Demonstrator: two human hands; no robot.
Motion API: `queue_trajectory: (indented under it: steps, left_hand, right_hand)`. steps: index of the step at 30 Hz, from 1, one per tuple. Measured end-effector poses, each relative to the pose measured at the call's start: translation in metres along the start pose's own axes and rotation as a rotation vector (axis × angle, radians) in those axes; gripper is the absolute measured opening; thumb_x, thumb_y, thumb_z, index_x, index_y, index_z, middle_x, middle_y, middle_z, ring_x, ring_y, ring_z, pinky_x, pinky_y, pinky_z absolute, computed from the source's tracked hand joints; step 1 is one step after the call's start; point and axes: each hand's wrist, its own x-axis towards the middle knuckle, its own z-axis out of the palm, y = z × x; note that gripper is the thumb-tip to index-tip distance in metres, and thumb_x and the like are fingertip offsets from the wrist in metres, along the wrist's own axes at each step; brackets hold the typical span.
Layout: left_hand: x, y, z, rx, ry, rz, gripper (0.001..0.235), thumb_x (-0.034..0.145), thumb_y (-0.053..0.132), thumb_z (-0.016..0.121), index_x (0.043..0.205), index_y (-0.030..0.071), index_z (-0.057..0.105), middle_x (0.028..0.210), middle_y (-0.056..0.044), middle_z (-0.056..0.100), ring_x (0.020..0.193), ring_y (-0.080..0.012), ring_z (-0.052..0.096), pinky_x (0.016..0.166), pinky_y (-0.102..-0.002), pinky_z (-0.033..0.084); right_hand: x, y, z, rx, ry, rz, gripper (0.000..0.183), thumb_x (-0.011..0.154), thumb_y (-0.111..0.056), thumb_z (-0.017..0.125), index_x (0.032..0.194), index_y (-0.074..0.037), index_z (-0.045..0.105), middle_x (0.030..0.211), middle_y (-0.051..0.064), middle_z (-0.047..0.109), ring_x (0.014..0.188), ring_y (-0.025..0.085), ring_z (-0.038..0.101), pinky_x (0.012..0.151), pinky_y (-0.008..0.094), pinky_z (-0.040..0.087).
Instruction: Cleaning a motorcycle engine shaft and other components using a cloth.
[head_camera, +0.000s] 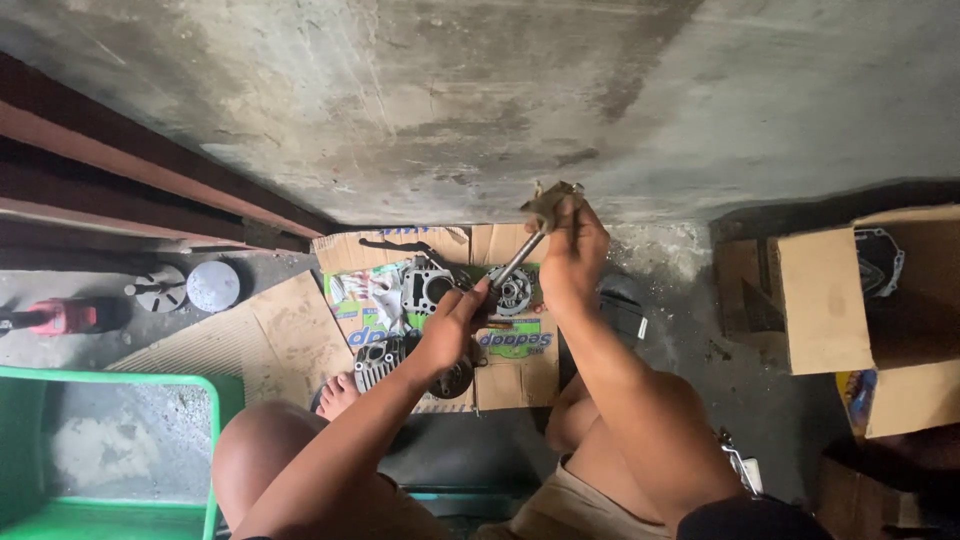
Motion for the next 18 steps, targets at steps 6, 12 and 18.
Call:
queue_trajectory:
  steps: [6, 12, 18]
  left_hand:
    - [0.048, -0.055, -0.003, -0.202, -0.005, -0.059, 0.063, 0.09, 0.059, 0.076, 0.111, 0.0, 0.066, 0.077, -0.026, 0.065, 0.07, -0.0324, 0.071, 0.048, -0.039, 0.061]
    - [0.068, -0.133, -0.002, 0.672, 0.161, 0.841, 0.052, 0.1, 0.021, 0.064, 0.15, 0.02, 0.055, 0.095, -0.016, 0.06, 0.092, -0.0342, 0.068, 0.074, -0.04, 0.057]
    - [-0.016, 0.0, -0.01, 0.252, 0.038, 0.158, 0.063, 0.099, 0.063, 0.054, 0.095, 0.005, 0.077, 0.091, -0.025, 0.071, 0.102, -0.0436, 0.069, 0.091, -0.049, 0.053]
  right_hand:
    - [0.002, -0.016, 0.009, -0.019, 0.028, -0.013, 0.043, 0.115, -0.02, 0.033, 0.082, -0.011, 0.059, 0.071, 0.003, 0.061, 0.071, 0.015, 0.067, 0.072, 0.029, 0.055]
    - [0.003, -0.012, 0.003, -0.091, 0.104, -0.01, 0.043, 0.116, -0.028, 0.035, 0.087, -0.011, 0.061, 0.079, 0.0, 0.06, 0.082, 0.012, 0.056, 0.083, 0.033, 0.05]
    - [0.002, 0.003, -0.003, -0.019, 0.113, 0.019, 0.045, 0.116, -0.028, 0.035, 0.083, -0.008, 0.059, 0.073, 0.004, 0.059, 0.074, 0.014, 0.059, 0.075, 0.031, 0.053]
